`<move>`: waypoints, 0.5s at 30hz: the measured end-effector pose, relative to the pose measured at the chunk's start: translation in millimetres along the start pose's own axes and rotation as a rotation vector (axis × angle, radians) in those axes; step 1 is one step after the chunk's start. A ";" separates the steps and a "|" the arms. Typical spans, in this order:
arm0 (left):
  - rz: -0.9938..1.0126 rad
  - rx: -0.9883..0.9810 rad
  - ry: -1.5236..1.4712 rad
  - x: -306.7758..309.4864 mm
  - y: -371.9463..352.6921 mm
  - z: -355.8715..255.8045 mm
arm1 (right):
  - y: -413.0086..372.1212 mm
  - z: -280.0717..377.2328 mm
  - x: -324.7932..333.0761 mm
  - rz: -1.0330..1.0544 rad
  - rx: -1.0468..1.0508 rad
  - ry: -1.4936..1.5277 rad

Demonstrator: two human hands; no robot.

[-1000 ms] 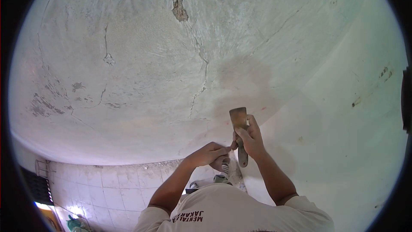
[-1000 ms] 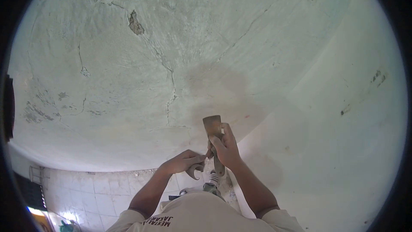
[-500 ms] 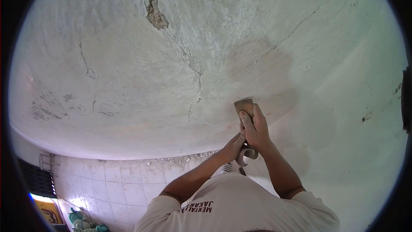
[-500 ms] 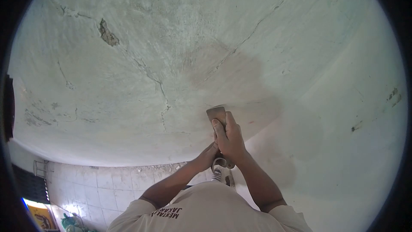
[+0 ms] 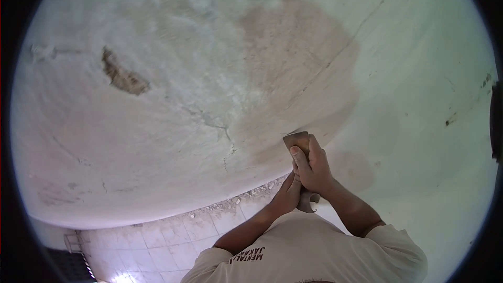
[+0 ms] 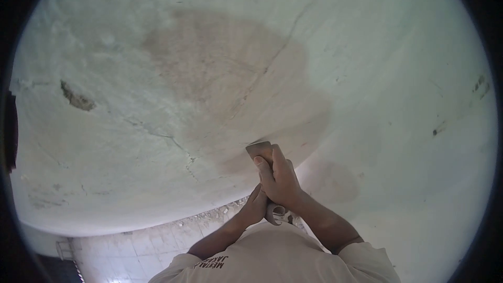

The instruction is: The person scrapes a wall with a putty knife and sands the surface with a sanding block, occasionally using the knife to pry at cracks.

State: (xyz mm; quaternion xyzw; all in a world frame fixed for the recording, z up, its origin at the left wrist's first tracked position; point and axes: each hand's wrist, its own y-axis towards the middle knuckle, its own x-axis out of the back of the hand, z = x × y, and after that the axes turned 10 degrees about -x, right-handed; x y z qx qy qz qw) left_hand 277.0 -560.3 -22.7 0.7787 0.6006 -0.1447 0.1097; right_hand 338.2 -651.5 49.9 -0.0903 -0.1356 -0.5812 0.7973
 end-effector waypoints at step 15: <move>-0.036 -0.096 0.014 9.5 -0.2 14.6 | 2.3 -11.0 -0.5 0.051 -0.011 0.119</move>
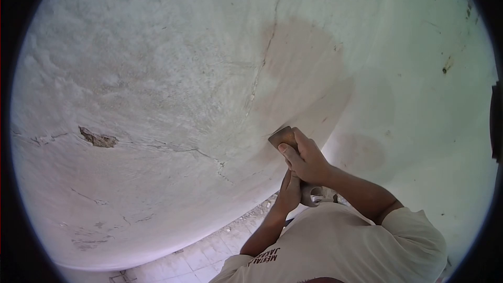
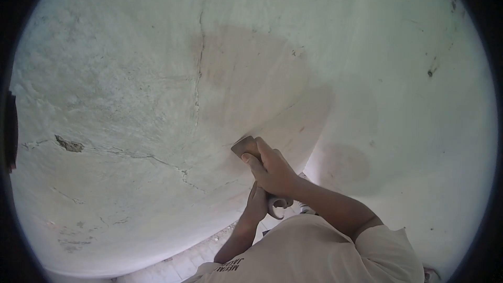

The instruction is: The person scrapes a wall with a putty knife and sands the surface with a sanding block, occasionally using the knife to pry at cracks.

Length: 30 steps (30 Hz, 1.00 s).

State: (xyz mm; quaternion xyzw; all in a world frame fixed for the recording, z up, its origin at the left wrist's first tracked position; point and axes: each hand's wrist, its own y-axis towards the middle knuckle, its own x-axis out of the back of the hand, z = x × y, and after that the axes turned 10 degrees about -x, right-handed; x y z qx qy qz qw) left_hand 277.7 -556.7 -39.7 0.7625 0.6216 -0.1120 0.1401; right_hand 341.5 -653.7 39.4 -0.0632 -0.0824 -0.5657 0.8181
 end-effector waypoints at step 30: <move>-0.175 -0.001 0.227 -12.9 -2.9 26.3 | -0.4 -18.9 16.1 0.026 0.125 0.021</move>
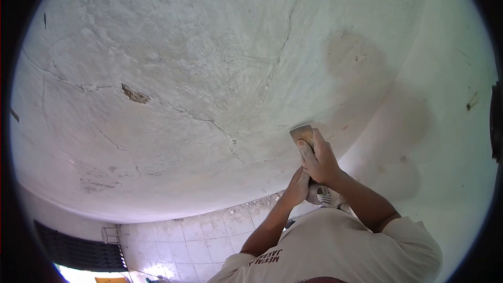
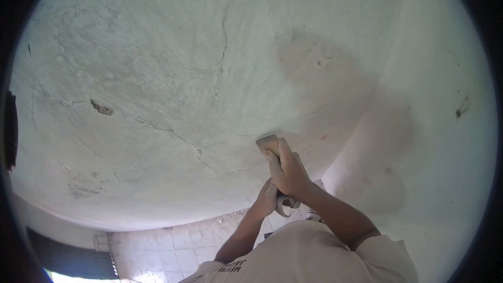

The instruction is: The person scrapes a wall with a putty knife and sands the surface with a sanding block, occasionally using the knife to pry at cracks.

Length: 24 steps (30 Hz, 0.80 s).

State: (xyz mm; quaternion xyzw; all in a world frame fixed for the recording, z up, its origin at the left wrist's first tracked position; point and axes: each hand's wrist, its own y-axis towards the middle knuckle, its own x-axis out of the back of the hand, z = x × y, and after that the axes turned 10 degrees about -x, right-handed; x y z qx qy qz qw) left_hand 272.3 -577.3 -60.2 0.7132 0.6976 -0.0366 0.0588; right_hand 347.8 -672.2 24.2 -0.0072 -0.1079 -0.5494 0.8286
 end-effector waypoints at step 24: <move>-0.020 -0.102 -0.056 32.5 0.9 -43.7 | 24.1 49.2 -31.4 0.083 0.269 -0.065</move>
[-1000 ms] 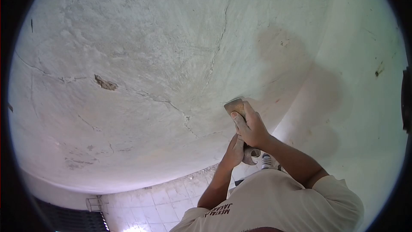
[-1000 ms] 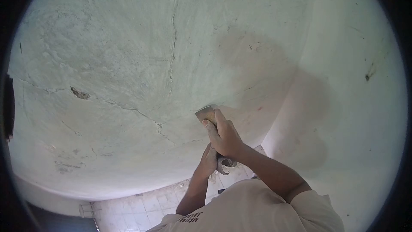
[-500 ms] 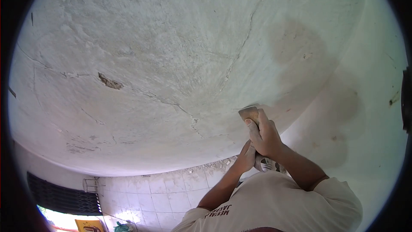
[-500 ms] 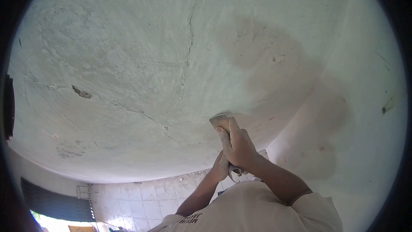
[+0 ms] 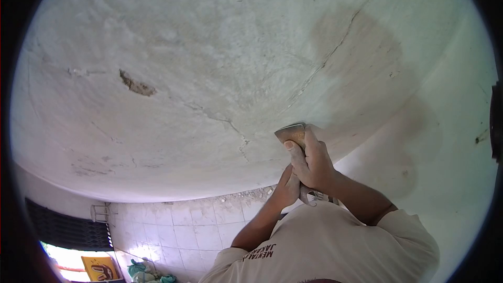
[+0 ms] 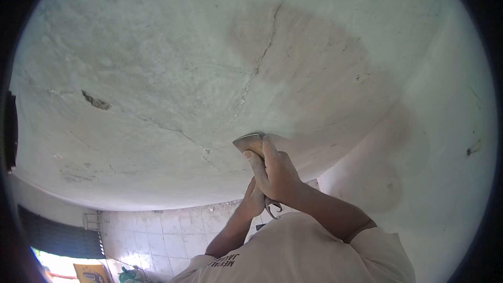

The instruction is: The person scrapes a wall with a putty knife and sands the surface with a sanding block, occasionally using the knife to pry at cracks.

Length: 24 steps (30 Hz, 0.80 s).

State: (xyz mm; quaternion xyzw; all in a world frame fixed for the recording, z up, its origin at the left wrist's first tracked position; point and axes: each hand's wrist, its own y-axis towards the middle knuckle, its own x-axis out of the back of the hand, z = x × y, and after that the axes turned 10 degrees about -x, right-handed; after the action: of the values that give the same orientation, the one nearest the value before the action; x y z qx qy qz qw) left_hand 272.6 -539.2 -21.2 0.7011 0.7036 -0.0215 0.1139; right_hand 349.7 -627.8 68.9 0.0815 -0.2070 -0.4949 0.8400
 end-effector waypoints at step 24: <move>0.018 0.280 -0.058 -14.5 -25.8 20.7 | -70.3 -83.0 25.6 0.308 -0.319 0.433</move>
State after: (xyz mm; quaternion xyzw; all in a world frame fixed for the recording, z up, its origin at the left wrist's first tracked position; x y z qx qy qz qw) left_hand 249.6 -557.8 -41.9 0.7156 0.6837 -0.1388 0.0354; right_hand 340.0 -690.5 -23.0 0.0197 0.0473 -0.3592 0.9319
